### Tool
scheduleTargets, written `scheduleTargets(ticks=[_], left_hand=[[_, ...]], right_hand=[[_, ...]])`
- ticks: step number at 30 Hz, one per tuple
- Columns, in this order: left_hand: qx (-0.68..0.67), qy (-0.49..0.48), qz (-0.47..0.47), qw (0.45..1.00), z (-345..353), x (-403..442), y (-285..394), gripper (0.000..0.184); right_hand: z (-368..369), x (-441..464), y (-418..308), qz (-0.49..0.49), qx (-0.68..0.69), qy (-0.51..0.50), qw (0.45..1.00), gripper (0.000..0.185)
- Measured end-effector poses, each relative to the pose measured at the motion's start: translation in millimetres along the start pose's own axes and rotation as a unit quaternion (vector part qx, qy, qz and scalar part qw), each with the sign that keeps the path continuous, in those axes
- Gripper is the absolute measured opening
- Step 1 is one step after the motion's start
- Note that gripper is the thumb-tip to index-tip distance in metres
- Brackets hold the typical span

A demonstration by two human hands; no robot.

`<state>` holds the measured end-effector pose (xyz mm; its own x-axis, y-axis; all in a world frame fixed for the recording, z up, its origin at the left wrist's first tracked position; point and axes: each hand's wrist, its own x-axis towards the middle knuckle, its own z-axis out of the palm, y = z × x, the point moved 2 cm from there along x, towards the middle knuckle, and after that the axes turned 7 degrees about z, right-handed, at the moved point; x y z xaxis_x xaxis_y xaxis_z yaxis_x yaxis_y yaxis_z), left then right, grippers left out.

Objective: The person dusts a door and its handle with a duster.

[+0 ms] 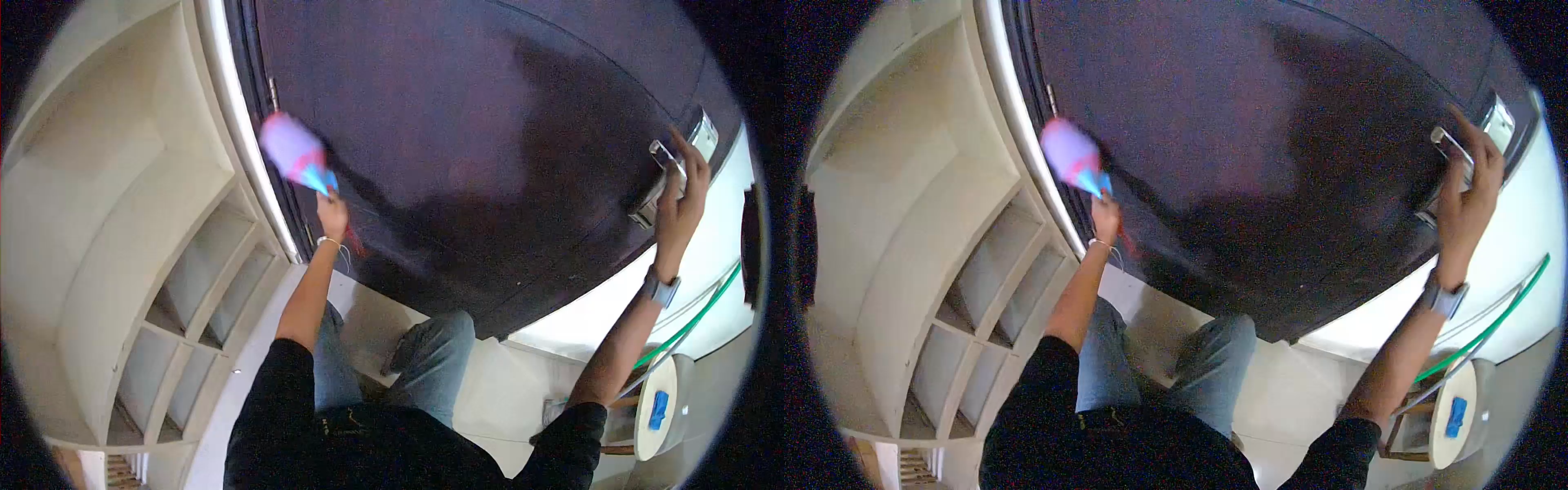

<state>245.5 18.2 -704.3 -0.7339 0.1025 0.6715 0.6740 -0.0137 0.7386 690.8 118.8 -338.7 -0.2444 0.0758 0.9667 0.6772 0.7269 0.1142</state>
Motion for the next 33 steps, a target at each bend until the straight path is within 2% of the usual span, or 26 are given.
scheduleTargets(ticks=[1, 3, 4, 5, 7, 9, 10, 11, 12, 13, 15, 16, 17, 19, 20, 22, 23, 25, 27, 28, 29, 31, 32, 33], left_hand=[[0.055, -0.073, -0.038, 0.995, -6, -4, 30, 0.035], [0.089, -0.212, 0.014, 0.973, -5, -18, 39, 0.040], [0.144, -0.305, 0.045, 0.940, -9, -20, 46, 0.045], [0.141, -0.303, 0.043, 0.942, -9, -22, 44, 0.045], [0.157, -0.293, 0.100, 0.938, 0, -21, 44, 0.045], [0.062, -0.177, 0.015, 0.982, 7, -19, 52, 0.036], [0.049, -0.120, -0.025, 0.991, 15, -18, 52, 0.034], [0.036, -0.065, -0.064, 0.995, 24, -18, 48, 0.032], [0.040, -0.037, -0.043, 0.998, 33, -22, 46, 0.032], [0.039, -0.045, -0.043, 0.997, 38, -30, 48, 0.032], [0.018, -0.138, -0.020, 0.990, 49, -52, 59, 0.036], [0.005, -0.208, 0.038, 0.977, 45, -64, 65, 0.036], [0.082, -0.305, 0.084, 0.945, 45, -69, 70, 0.039], [0.125, -0.369, 0.206, 0.898, 44, -73, 80, 0.039], [0.122, -0.372, 0.210, 0.896, 48, -75, 80, 0.039], [0.074, -0.300, 0.084, 0.947, 53, -77, 78, 0.040], [0.035, -0.234, -0.016, 0.971, 58, -80, 82, 0.038], [-0.025, -0.115, 0.001, 0.993, 69, -80, 87, 0.039], [-0.022, -0.152, 0.023, 0.988, 73, -88, 90, 0.036], [-0.021, -0.177, 0.039, 0.983, 73, -90, 97, 0.034], [0.052, -0.277, 0.046, 0.958, 70, -92, 99, 0.033], [0.158, -0.433, 0.186, 0.868, 65, -89, 110, 0.044], [0.193, -0.455, 0.260, 0.829, 71, -90, 104, 0.041], [0.191, -0.459, 0.260, 0.828, 72, -90, 104, 0.041]], right_hand=[[6, 0, 30, 0.020, -0.079, 0.010, 0.997, 0.028], [23, -6, 97, 0.100, -0.084, -0.052, 0.990, 0.028], [25, -8, 98, 0.096, -0.084, -0.051, 0.991, 0.028], [24, -11, 100, 0.122, -0.095, -0.060, 0.986, 0.029], [26, -5, 92, 0.145, -0.107, -0.064, 0.982, 0.032], [30, 1, 45, 0.054, -0.168, -0.053, 0.983, 0.036], [32, 5, 33, 0.057, -0.170, -0.053, 0.982, 0.036], [34, 9, 27, 0.114, -0.148, -0.074, 0.979, 0.035], [37, 11, 26, 0.171, -0.127, -0.096, 0.972, 0.035], [43, 10, 29, 0.176, -0.132, -0.099, 0.970, 0.035], [49, 7, 33, 0.117, -0.196, 0.030, 0.973, 0.035], [48, 7, 28, 0.141, -0.168, 0.020, 0.975, 0.032], [47, 7, 30, 0.143, -0.174, 0.024, 0.974, 0.032], [48, 4, 32, 0.072, -0.156, 0.045, 0.984, 0.028], [48, 2, 31, 0.069, -0.158, 0.049, 0.984, 0.025], [47, 2, 30, 0.067, -0.146, 0.046, 0.986, 0.025], [46, 2, 29, 0.064, -0.128, 0.043, 0.989, 0.025], [47, 1, 32, 0.082, -0.142, 0.029, 0.986, 0.026], [49, 1, 34, 0.045, -0.138, 0.070, 0.987, 0.026], [49, 1, 32, 0.051, -0.146, 0.060, 0.986, 0.026], [49, 1, 33, 0.050, -0.149, 0.058, 0.986, 0.026], [50, 1, 35, 0.045, -0.131, 0.058, 0.989, 0.026], [49, 1, 33, 0.033, -0.134, 0.062, 0.988, 0.025], [50, 0, 34, 0.035, -0.138, 0.058, 0.988, 0.025]])
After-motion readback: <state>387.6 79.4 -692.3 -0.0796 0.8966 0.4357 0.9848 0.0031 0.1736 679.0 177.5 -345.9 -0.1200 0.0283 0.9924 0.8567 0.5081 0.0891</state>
